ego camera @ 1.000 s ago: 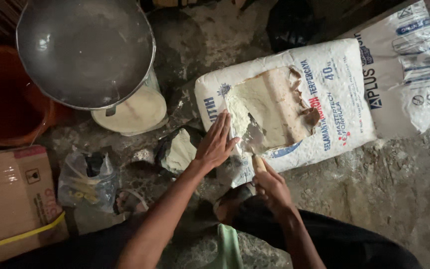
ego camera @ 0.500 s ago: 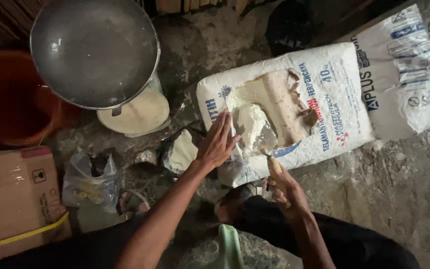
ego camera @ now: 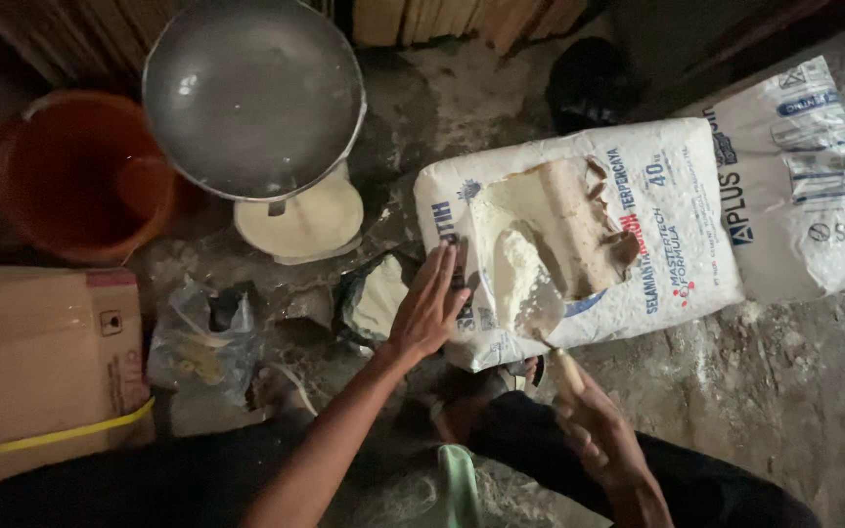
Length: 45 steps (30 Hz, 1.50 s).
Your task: The person scoops white powder from a large bag using a trowel and transfers it into a black plastic bag. The person repeatedly scoops and deposits the powder, gradually filling the black bag.
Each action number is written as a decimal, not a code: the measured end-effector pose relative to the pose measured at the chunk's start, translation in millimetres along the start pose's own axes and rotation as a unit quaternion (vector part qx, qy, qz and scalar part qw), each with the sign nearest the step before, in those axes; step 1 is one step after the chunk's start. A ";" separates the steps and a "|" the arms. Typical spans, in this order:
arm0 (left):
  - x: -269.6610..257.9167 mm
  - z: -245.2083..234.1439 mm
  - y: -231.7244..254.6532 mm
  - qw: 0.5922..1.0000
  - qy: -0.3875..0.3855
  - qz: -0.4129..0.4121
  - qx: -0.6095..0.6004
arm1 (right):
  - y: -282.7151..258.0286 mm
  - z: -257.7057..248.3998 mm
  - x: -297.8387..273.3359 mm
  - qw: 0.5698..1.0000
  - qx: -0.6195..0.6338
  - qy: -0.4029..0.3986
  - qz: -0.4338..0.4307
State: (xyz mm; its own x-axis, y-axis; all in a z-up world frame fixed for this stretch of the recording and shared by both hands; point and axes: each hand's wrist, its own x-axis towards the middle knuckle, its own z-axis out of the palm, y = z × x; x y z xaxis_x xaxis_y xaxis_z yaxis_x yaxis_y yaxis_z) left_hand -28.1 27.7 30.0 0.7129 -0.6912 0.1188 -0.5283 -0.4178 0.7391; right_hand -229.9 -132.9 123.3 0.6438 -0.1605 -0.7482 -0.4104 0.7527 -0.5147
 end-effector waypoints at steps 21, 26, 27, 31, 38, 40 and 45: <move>-91.3 -39.2 -98.1 0.983 0.033 -0.169 0.058 | 72.8 102.3 56.0 0.976 -0.165 0.004 0.142; -96.1 -31.2 -104.2 0.974 -0.014 -0.207 0.087 | 118.7 93.7 81.6 0.982 -0.175 0.040 -0.054; -98.4 -27.2 -107.0 0.974 -0.012 -0.210 0.087 | 116.1 101.4 79.0 0.982 -0.177 0.039 -0.052; -99.5 -22.4 -107.6 0.978 0.013 -0.172 0.119 | 116.6 110.3 76.9 0.884 -0.444 0.142 -0.022; -101.3 -19.2 -108.9 0.980 0.013 -0.134 0.148 | 131.0 108.3 64.4 0.637 -0.715 0.021 -0.286; -104.1 -21.3 -111.6 0.979 -0.013 -0.144 0.141 | 124.3 120.2 55.1 0.709 -0.674 0.080 -0.193; -110.2 -2.2 -134.5 0.957 -0.006 -0.171 0.235 | 113.4 134.3 40.0 0.784 -0.592 0.187 -0.028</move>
State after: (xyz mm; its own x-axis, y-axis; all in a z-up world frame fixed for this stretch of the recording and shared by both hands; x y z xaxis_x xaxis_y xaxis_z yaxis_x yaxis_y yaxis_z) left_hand -34.5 161.4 -81.1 0.8771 -0.4726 -0.0860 -0.4168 -0.8377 0.3530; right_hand -164.0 31.8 91.3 0.5394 -0.5141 -0.6669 -0.8418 -0.3466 -0.4137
